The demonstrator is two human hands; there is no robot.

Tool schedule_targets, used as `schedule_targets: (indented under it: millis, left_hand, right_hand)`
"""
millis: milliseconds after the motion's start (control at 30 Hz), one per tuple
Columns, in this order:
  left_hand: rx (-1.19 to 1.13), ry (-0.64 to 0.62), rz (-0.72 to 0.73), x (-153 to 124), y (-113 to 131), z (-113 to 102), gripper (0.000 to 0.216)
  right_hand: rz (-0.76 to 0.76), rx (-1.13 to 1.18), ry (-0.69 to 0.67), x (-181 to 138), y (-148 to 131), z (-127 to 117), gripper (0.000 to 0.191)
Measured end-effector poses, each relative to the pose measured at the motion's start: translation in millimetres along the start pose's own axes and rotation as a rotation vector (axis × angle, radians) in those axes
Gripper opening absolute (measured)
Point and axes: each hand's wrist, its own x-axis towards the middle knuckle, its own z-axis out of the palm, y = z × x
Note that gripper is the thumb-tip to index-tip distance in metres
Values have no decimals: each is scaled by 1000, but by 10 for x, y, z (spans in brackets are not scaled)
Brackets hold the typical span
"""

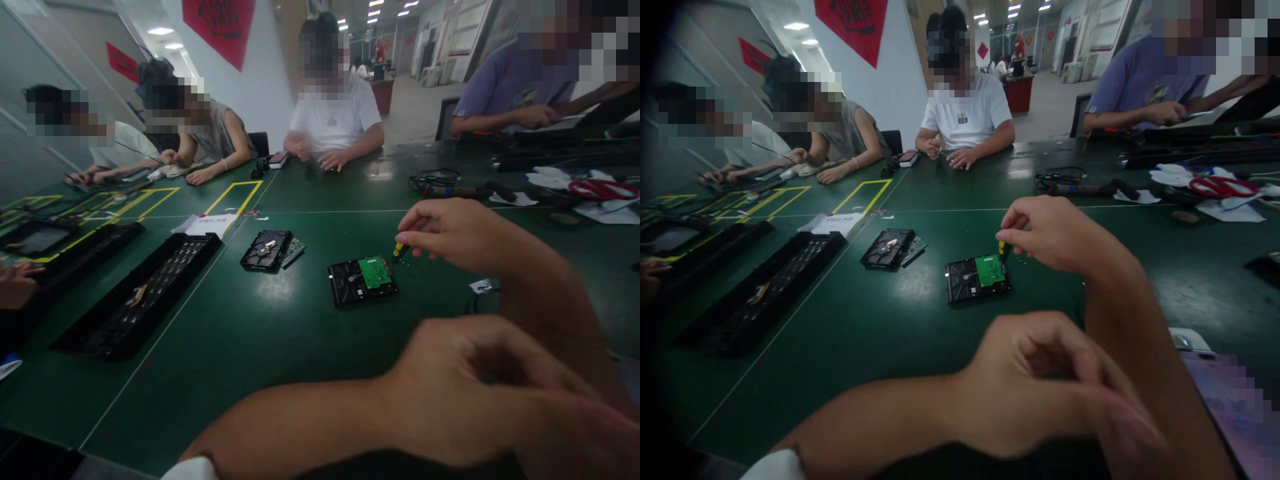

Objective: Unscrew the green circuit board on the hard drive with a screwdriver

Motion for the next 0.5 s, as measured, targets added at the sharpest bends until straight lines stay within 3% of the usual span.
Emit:
schedule_targets:
  millis: [100, 167, 300, 400, 500]
  left_hand:
    - [22, 49, 68, 68, -326, -194, 22]
    - [141, 162, 164, 105, -652, -408, 24]
    - [366, 301, 74, 135, -1194, -717, 20]
    - [404, 359, -3, 153, -1340, -757, 17]
    - [410, 347, 17, 161, -1346, -734, 17]
  right_hand:
    - [23, 8, 0, -19, -38, -9, 25]
    - [26, 12, -5, -23, -58, -14, 21]
    - [47, -19, 8, -28, -89, -12, 14]
    - [65, 2, 16, -49, -109, -3, 16]
    - [45, 0, 10, -70, -114, -1, 20]
